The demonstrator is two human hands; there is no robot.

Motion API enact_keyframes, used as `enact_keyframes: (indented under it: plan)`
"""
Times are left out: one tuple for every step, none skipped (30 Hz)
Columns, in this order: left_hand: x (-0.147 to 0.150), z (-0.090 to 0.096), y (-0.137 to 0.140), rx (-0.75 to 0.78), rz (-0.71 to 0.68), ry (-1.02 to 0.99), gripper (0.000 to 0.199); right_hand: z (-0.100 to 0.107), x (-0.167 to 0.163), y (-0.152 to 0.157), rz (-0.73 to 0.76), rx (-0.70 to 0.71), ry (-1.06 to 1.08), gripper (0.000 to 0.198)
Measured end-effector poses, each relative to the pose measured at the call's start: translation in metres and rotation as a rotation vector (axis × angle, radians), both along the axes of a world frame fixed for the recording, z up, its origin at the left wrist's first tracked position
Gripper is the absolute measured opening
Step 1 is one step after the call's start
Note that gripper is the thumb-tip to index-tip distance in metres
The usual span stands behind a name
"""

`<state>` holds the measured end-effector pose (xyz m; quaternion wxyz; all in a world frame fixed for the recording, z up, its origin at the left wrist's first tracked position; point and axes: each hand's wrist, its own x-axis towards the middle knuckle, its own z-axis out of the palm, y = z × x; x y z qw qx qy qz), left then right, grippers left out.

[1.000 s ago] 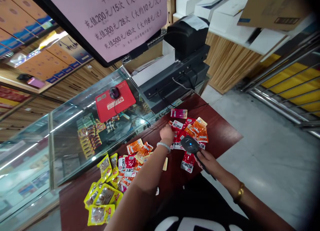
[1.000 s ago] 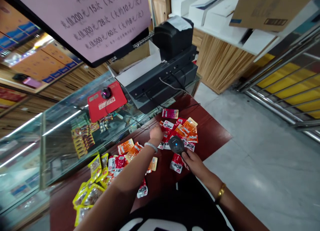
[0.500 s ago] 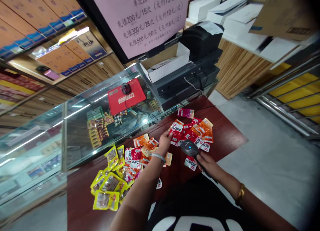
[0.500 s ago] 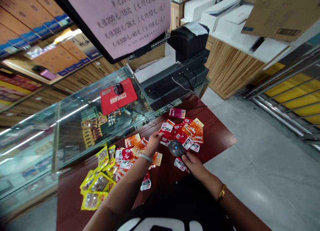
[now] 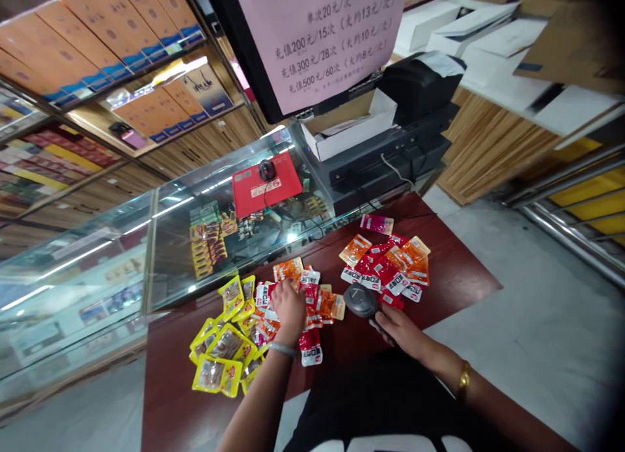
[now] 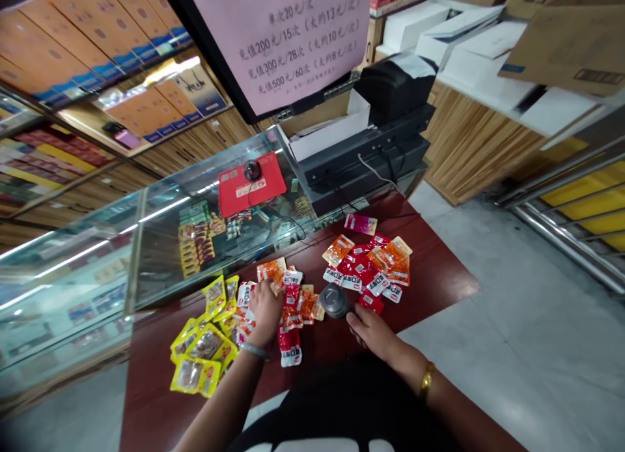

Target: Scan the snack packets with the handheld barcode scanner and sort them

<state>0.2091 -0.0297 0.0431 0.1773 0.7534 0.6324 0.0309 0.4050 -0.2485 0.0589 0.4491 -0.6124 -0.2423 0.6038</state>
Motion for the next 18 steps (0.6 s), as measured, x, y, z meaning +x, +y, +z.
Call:
enact_keyframes:
  plan:
    - [0.002, 0.001, 0.001, 0.062, -0.021, 0.036, 0.041, -0.002, 0.001, -0.002, -0.012, -0.008, -0.008, 0.054]
    - [0.010, 0.000, 0.002, 0.082, -0.055, 0.048, 0.043, -0.004, 0.002, -0.003, -0.022, -0.013, -0.017, 0.055]
    - [0.023, -0.003, 0.003, 0.070, -0.106, 0.043, 0.043, -0.006, 0.003, -0.005, -0.029, -0.016, -0.028, 0.056]
    - [0.039, -0.009, 0.004, 0.039, -0.167, 0.029, 0.041, -0.007, 0.005, -0.006, -0.036, -0.017, -0.037, 0.057]
    - [0.059, -0.016, 0.005, 0.005, -0.230, 0.012, 0.040, -0.009, 0.007, -0.008, -0.042, -0.018, -0.044, 0.058]
    - [0.081, -0.024, 0.006, -0.031, -0.286, 0.001, 0.040, -0.011, 0.008, -0.010, -0.051, -0.022, -0.050, 0.058]
    - [0.103, -0.031, 0.007, -0.066, -0.325, 0.001, 0.041, -0.012, 0.010, -0.012, -0.059, -0.029, -0.056, 0.057]
    - [0.124, -0.038, 0.008, -0.096, -0.351, 0.010, 0.042, -0.013, 0.011, -0.015, -0.067, -0.038, -0.065, 0.057]
    - [0.143, -0.044, 0.009, -0.127, -0.360, 0.030, 0.045, -0.015, 0.013, -0.017, -0.075, -0.043, -0.077, 0.056]
    - [0.160, -0.048, 0.011, -0.148, -0.362, 0.055, 0.050, -0.015, 0.014, -0.020, -0.083, -0.044, -0.093, 0.056]
    - [0.175, -0.050, 0.012, -0.156, -0.364, 0.084, 0.055, -0.016, 0.016, -0.023, -0.093, -0.042, -0.107, 0.055]
    - [0.187, -0.052, 0.013, -0.154, -0.371, 0.112, 0.060, -0.016, 0.017, -0.026, -0.104, -0.038, -0.119, 0.055]
    - [0.196, -0.053, 0.015, -0.146, -0.386, 0.137, 0.065, -0.017, 0.018, -0.028, -0.116, -0.034, -0.127, 0.055]
    - [0.202, -0.053, 0.017, -0.145, -0.403, 0.158, 0.067, -0.017, 0.019, -0.030, -0.126, -0.029, -0.133, 0.055]
    - [0.205, -0.054, 0.020, -0.166, -0.419, 0.174, 0.066, -0.017, 0.020, -0.032, -0.132, -0.025, -0.138, 0.055]
    - [0.206, -0.055, 0.022, -0.218, -0.429, 0.178, 0.062, -0.017, 0.021, -0.034, -0.136, -0.024, -0.144, 0.055]
    - [0.204, -0.056, 0.025, -0.297, -0.426, 0.158, 0.055, -0.017, 0.021, -0.034, -0.140, -0.024, -0.150, 0.055]
    - [0.199, -0.058, 0.027, -0.394, -0.391, 0.092, 0.046, -0.017, 0.022, -0.035, -0.140, -0.026, -0.151, 0.056]
